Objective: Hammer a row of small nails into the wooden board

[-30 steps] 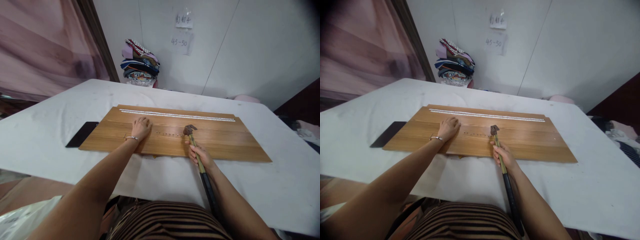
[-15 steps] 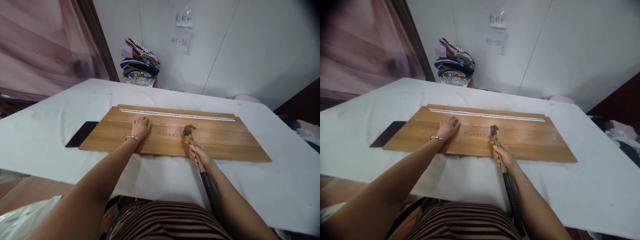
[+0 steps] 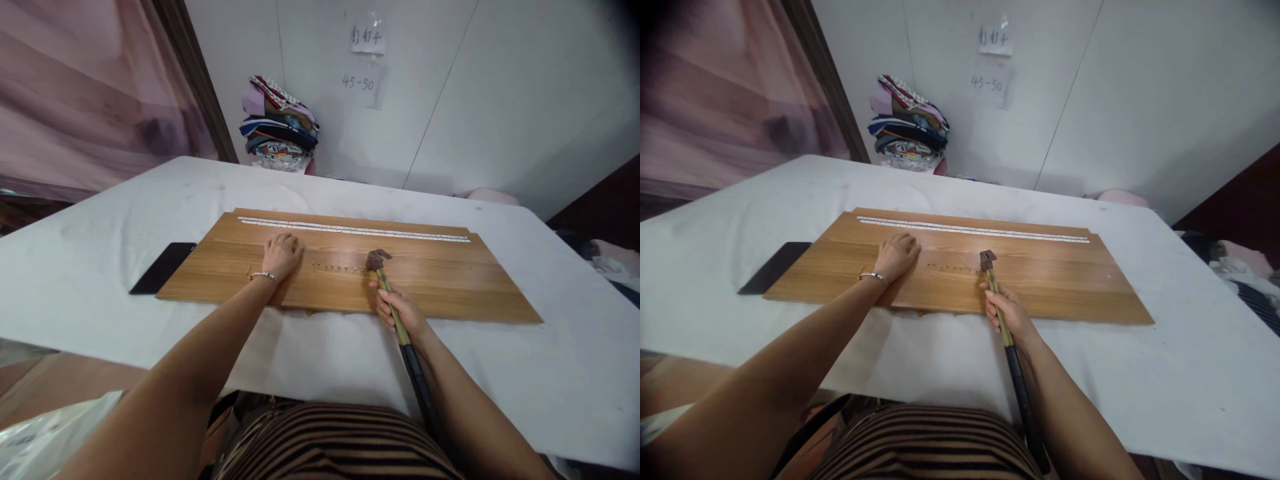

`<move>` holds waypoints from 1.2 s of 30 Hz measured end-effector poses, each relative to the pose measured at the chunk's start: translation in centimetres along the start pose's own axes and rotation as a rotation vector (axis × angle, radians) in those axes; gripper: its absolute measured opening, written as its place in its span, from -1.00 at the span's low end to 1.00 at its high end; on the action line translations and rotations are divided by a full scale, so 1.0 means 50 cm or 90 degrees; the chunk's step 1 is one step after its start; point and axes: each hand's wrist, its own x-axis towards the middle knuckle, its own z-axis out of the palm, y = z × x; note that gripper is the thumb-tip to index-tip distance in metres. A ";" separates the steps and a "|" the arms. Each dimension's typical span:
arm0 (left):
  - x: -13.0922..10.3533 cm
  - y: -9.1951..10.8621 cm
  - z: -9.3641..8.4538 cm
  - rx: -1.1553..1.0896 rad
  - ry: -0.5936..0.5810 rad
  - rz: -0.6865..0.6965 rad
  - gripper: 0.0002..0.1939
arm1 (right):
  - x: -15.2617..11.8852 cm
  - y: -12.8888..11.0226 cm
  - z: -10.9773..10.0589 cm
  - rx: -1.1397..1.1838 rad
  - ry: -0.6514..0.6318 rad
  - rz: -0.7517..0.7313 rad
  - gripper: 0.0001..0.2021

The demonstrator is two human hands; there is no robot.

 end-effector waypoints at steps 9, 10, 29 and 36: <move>-0.002 0.004 -0.003 0.009 -0.003 -0.002 -0.66 | -0.001 -0.003 -0.002 -0.014 -0.005 0.009 -0.56; -0.002 0.004 -0.004 0.007 -0.003 -0.003 -0.66 | -0.001 -0.003 -0.001 -0.012 -0.008 0.010 -0.55; -0.003 0.007 -0.007 0.012 -0.014 -0.010 -0.64 | 0.001 -0.002 -0.001 0.004 -0.016 0.001 -0.54; -0.003 0.006 -0.006 0.011 -0.004 -0.007 -0.64 | 0.001 0.000 -0.004 0.006 -0.019 -0.009 -0.55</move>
